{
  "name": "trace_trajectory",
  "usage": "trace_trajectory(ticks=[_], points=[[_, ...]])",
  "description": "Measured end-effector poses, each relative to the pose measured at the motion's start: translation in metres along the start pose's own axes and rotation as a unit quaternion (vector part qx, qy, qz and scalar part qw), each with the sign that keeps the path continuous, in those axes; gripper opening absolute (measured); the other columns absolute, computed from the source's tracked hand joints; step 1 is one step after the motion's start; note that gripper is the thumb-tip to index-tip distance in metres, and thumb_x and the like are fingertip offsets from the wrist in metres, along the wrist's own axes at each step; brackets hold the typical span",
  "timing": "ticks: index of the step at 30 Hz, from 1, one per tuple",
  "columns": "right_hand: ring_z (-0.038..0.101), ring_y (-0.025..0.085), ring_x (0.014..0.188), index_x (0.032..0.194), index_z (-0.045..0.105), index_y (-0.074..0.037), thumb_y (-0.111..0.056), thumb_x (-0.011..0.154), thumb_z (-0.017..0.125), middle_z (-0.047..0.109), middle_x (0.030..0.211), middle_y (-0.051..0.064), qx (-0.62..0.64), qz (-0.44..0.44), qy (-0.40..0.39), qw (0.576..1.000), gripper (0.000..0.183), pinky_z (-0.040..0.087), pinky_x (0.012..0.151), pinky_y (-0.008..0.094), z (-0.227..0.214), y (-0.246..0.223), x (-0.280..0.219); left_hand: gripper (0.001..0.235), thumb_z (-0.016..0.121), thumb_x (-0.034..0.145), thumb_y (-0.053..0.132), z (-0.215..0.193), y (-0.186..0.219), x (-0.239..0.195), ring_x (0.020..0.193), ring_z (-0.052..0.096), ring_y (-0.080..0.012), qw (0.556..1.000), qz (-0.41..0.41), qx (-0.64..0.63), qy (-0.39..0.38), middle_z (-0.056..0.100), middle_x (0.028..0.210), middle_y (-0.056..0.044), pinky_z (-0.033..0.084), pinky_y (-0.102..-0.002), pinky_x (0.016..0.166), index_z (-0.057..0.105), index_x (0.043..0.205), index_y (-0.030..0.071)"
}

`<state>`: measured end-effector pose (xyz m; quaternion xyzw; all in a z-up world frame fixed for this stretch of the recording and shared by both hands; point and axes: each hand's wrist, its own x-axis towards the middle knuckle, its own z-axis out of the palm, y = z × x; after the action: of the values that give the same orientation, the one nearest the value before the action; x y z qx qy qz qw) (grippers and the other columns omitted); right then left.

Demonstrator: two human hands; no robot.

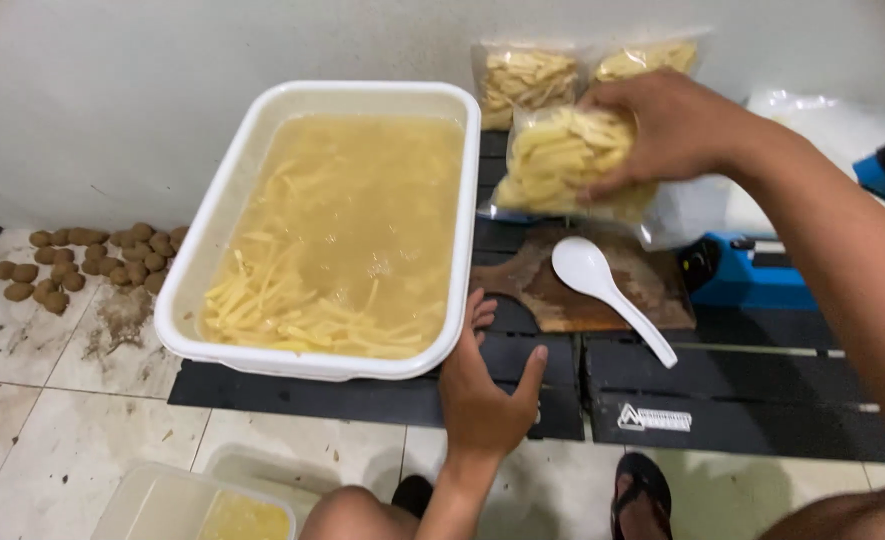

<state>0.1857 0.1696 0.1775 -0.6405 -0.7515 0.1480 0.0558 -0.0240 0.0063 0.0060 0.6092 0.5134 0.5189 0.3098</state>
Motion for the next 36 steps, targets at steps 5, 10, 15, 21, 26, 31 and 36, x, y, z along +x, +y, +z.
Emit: trace_trajectory(ticks=[5,10,15,21,26,31,36], points=[[0.063,0.034,0.109,0.135,0.061,-0.018,-0.047,0.065,0.093,0.074,0.118,0.01,-0.09,-0.04,0.066,0.993,0.083,0.05,0.088,0.049,0.021,0.021,0.094,0.058,0.071,0.087,0.035,0.001,0.002,0.008,0.121,0.064,-0.028,0.999,-0.014,0.028,-0.015,0.067,0.127,-0.01,0.051,-0.041,0.1,0.055,0.136,0.009],[0.061,0.031,0.11,0.148,0.05,-0.032,-0.051,0.069,0.09,0.07,0.123,0.009,-0.116,-0.034,0.085,0.989,0.091,0.051,0.087,0.042,0.061,0.043,0.159,0.051,0.068,0.091,0.032,0.007,-0.001,0.014,0.122,0.06,-0.0319,0.997,0.054,0.045,-0.03,0.061,0.128,-0.012,0.049,-0.044,0.101,0.054,0.133,0.007],[0.064,0.033,0.105,0.141,0.051,-0.025,-0.057,0.071,0.088,0.071,0.12,0.011,-0.108,-0.032,0.067,0.991,0.085,0.051,0.082,0.045,0.073,0.059,0.195,0.052,0.07,0.09,0.028,0.005,-0.004,0.014,0.128,0.059,-0.029,0.998,0.021,0.051,-0.042,0.06,0.136,-0.009,0.048,-0.04,0.104,0.052,0.134,0.008],[0.051,0.03,0.127,0.147,0.056,-0.019,-0.067,0.074,0.079,0.064,0.14,0.003,-0.197,-0.11,0.092,0.97,0.09,0.038,0.101,0.051,0.073,0.064,0.197,0.052,0.068,0.092,0.028,0.005,-0.008,0.011,0.126,0.059,-0.0321,0.996,0.064,0.063,-0.026,0.059,0.133,-0.013,0.047,-0.044,0.104,0.049,0.135,0.006],[0.057,0.032,0.117,0.152,0.051,-0.016,-0.061,0.074,0.084,0.066,0.125,0.01,-0.2,-0.115,0.165,0.959,0.096,0.034,0.103,0.052,0.075,0.054,0.178,0.045,0.06,0.096,0.033,0.01,-0.005,0.01,0.124,0.057,-0.033,0.993,0.071,0.067,-0.06,0.057,0.131,-0.014,0.049,-0.047,0.097,0.051,0.132,0.008],[0.07,0.029,0.104,0.139,0.056,-0.012,-0.047,0.088,0.078,0.075,0.113,0.007,-0.169,-0.14,0.152,0.964,0.065,0.04,0.108,0.056,0.098,0.068,0.177,0.044,0.056,0.099,0.038,0.011,-0.004,0.007,0.125,0.055,-0.0324,0.992,0.058,0.077,-0.078,0.057,0.132,-0.013,0.05,-0.049,0.094,0.053,0.132,0.009],[0.058,0.031,0.129,0.156,0.044,-0.017,-0.063,0.071,0.084,0.063,0.14,0.01,-0.166,-0.113,0.12,0.972,0.105,0.029,0.116,0.067,0.094,0.07,0.174,0.042,0.057,0.098,0.035,0.011,-0.001,0.009,0.122,0.057,-0.0324,0.994,0.066,0.062,-0.064,0.058,0.129,-0.014,0.049,-0.048,0.095,0.054,0.13,0.009]])
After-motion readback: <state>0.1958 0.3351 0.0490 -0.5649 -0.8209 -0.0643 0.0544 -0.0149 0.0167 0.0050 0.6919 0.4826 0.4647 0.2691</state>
